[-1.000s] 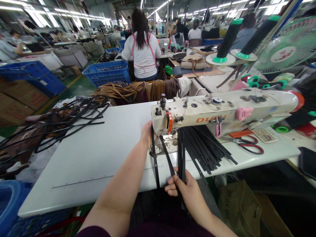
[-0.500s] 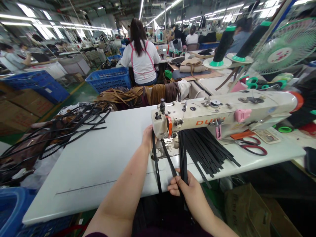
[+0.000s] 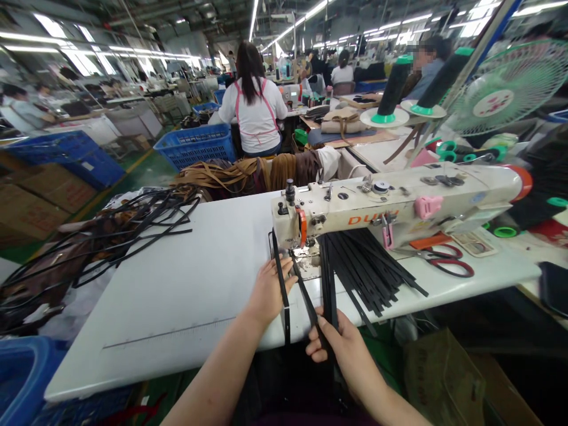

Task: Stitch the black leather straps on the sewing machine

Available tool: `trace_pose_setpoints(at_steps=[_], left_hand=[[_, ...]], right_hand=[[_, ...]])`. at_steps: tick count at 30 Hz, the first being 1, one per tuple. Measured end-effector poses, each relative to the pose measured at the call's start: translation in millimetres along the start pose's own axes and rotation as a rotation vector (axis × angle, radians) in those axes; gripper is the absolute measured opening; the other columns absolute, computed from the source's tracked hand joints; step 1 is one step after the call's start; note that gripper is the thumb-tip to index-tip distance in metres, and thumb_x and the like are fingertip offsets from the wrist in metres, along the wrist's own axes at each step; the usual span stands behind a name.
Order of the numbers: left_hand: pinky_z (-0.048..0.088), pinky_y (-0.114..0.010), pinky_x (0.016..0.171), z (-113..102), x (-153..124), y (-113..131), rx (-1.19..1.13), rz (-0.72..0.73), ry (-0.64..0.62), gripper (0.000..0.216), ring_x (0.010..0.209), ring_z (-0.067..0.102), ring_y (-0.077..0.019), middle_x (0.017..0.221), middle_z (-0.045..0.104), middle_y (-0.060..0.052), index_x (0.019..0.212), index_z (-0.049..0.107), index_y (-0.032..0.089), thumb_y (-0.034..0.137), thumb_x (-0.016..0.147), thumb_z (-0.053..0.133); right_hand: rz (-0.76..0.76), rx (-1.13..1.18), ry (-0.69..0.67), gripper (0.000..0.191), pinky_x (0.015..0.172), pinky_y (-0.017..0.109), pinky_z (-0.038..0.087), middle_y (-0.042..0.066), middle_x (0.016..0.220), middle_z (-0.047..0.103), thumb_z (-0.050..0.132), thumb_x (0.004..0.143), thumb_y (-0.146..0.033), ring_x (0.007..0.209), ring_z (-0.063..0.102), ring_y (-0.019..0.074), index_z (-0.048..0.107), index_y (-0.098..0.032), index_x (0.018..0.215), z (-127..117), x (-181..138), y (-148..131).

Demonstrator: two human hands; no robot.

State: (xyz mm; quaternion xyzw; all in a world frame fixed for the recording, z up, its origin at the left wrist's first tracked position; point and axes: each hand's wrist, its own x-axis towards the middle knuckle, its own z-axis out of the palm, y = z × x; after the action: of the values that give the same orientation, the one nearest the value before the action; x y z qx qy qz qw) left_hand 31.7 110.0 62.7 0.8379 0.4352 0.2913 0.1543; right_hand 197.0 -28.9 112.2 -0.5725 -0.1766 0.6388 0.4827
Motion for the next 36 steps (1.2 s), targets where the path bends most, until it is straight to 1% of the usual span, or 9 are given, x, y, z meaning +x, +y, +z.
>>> trace_pose_setpoints(at_steps=[4,9,10,14,19,24,29,33,36], left_hand=[[0.046,-0.059,0.120,-4.8,-3.1,8.2,0.039,0.016,-0.017,0.036,0.143,0.054,-0.0320,0.143,0.066,-0.010,0.138,0.065,0.022,0.025,0.103,0.058],[0.043,-0.058,0.121,-6.8,-1.3,8.0,0.017,0.004,-0.012,0.035,0.144,0.053,-0.0298,0.142,0.067,-0.010,0.139,0.063,0.022,0.026,0.106,0.051],[0.043,-0.057,0.122,-6.7,-1.6,7.8,0.012,0.005,-0.008,0.035,0.144,0.053,-0.0293,0.143,0.066,-0.010,0.140,0.063,0.023,0.026,0.106,0.051],[0.043,-0.057,0.122,-5.6,-3.0,7.5,0.005,-0.009,0.016,0.034,0.142,0.055,-0.0287,0.143,0.066,-0.009,0.137,0.065,0.025,0.025,0.104,0.054],[0.043,-0.057,0.122,-4.5,-2.7,7.6,0.007,-0.020,0.014,0.034,0.141,0.056,-0.0291,0.143,0.067,-0.009,0.135,0.067,0.026,0.023,0.103,0.056],[0.044,-0.058,0.121,-2.7,-3.0,4.1,-0.014,-0.001,0.016,0.035,0.141,0.056,-0.0291,0.142,0.067,-0.008,0.137,0.065,0.026,0.024,0.105,0.052],[0.044,-0.059,0.120,-2.3,-3.7,0.8,-0.015,0.023,0.022,0.034,0.141,0.056,-0.0293,0.141,0.068,-0.008,0.136,0.065,0.025,0.025,0.106,0.050],[0.044,-0.057,0.121,-3.7,-3.9,3.0,0.001,0.000,0.007,0.033,0.142,0.054,-0.0287,0.142,0.067,-0.008,0.136,0.065,0.024,0.026,0.106,0.050],[0.043,-0.058,0.122,-3.7,-3.5,5.1,0.009,-0.025,-0.002,0.032,0.142,0.054,-0.0287,0.142,0.067,-0.008,0.135,0.065,0.023,0.028,0.106,0.051]], right_hand=[[-0.016,0.003,0.011,0.061,0.047,0.024,0.051,-0.001,0.068,0.067,0.085,0.069,-0.068,0.055,0.069,0.0164,0.068,-0.017,0.097,-8.4,-3.8,-0.7],[-0.072,-0.007,0.052,0.058,0.055,0.024,0.052,0.001,0.072,0.069,0.092,0.065,-0.057,0.062,0.067,0.0142,0.075,-0.015,0.101,-18.9,-7.3,-6.3],[-0.085,-0.013,0.057,0.057,0.054,0.024,0.050,0.000,0.071,0.069,0.092,0.064,-0.056,0.061,0.066,0.0137,0.074,-0.016,0.101,-20.5,-7.9,-7.2],[-0.104,-0.041,0.038,0.048,0.048,0.022,0.041,0.000,0.069,0.068,0.090,0.068,-0.057,0.056,0.060,0.0115,0.069,-0.017,0.085,-24.5,-9.7,-9.1],[-0.089,-0.029,0.033,0.053,0.047,0.022,0.039,0.000,0.069,0.067,0.085,0.072,-0.063,0.053,0.058,0.0104,0.071,-0.016,0.092,-24.7,-9.6,-10.0],[-0.063,-0.024,0.022,0.054,0.046,0.022,0.042,-0.001,0.068,0.066,0.087,0.068,-0.063,0.054,0.061,0.0114,0.070,-0.016,0.090,-23.5,-9.5,-8.2],[-0.025,-0.038,0.026,0.057,0.043,0.021,0.041,-0.002,0.066,0.066,0.087,0.066,-0.066,0.051,0.061,0.0112,0.066,-0.018,0.088,-23.7,-9.0,-5.5],[0.005,-0.070,0.014,0.059,0.040,0.019,0.036,-0.003,0.061,0.064,0.084,0.068,-0.070,0.048,0.061,0.0117,0.063,-0.019,0.088,-23.9,-9.4,-4.1],[-0.008,-0.087,-0.002,0.060,0.040,0.019,0.037,-0.003,0.059,0.063,0.082,0.070,-0.071,0.048,0.061,0.0118,0.063,-0.018,0.091,-24.1,-9.1,-1.5]])
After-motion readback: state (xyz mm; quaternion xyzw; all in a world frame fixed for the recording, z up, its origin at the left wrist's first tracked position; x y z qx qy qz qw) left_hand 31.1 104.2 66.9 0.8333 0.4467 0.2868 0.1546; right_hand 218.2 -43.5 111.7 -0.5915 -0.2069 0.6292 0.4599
